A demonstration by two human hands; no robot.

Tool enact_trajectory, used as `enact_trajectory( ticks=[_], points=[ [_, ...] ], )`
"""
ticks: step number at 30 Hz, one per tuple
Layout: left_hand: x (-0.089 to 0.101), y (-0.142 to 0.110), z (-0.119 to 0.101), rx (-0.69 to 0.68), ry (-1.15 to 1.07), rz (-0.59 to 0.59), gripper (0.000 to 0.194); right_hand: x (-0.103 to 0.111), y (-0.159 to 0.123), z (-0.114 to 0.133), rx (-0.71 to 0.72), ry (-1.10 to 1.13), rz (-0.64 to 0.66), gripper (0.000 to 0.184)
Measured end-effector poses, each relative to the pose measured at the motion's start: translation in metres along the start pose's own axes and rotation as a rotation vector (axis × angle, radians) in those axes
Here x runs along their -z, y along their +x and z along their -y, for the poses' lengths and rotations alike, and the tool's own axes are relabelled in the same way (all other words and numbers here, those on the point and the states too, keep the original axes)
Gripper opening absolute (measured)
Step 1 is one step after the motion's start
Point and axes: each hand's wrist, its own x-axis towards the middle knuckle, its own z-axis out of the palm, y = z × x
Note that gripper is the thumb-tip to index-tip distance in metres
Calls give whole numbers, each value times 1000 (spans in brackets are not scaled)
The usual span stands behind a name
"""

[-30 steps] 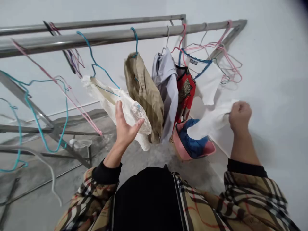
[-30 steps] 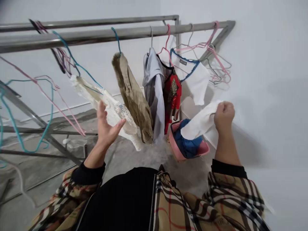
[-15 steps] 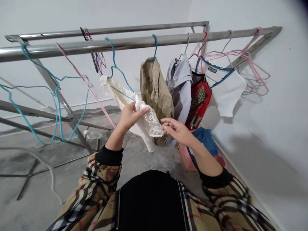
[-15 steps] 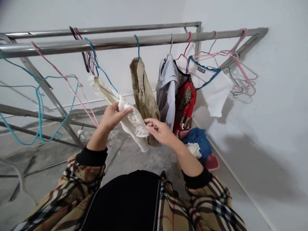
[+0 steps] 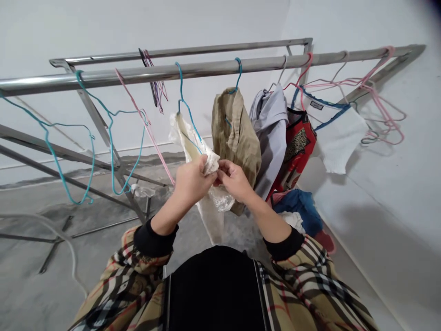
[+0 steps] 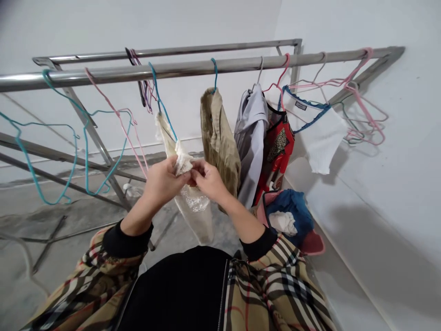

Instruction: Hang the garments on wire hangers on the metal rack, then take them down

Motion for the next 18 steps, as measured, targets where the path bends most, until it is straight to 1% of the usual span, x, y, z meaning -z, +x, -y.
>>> enact_trajectory(
  ticks=[2,3,6,9,11,13,16,18],
  points=[
    [0,-10,-6,-14,229,-66,10,-2,-2,2,-90,117,31,33],
    [0,-14,-8,-33,306,-80,8,-3,-4,4,-120,162,47,36],
    [0,-24,-8,-108,409,-80,7,-6,-8,10,-135,203,97,46],
    [-2,-31,-3,-230,394,-96,9,-12,-9,17,-101,155,83,44],
    [-6,-35,1,-339,371,-109,15,-16,-7,20,-101,121,41,40],
    [-9,-37,5,-412,369,-113,21,-18,-5,21,-105,68,20,38],
    [-11,-38,11,-442,309,-121,19,-18,-3,21,-53,-12,35,37],
    [-8,-37,15,-449,164,-147,17,-16,-2,20,-28,-29,77,37]
  ],
)
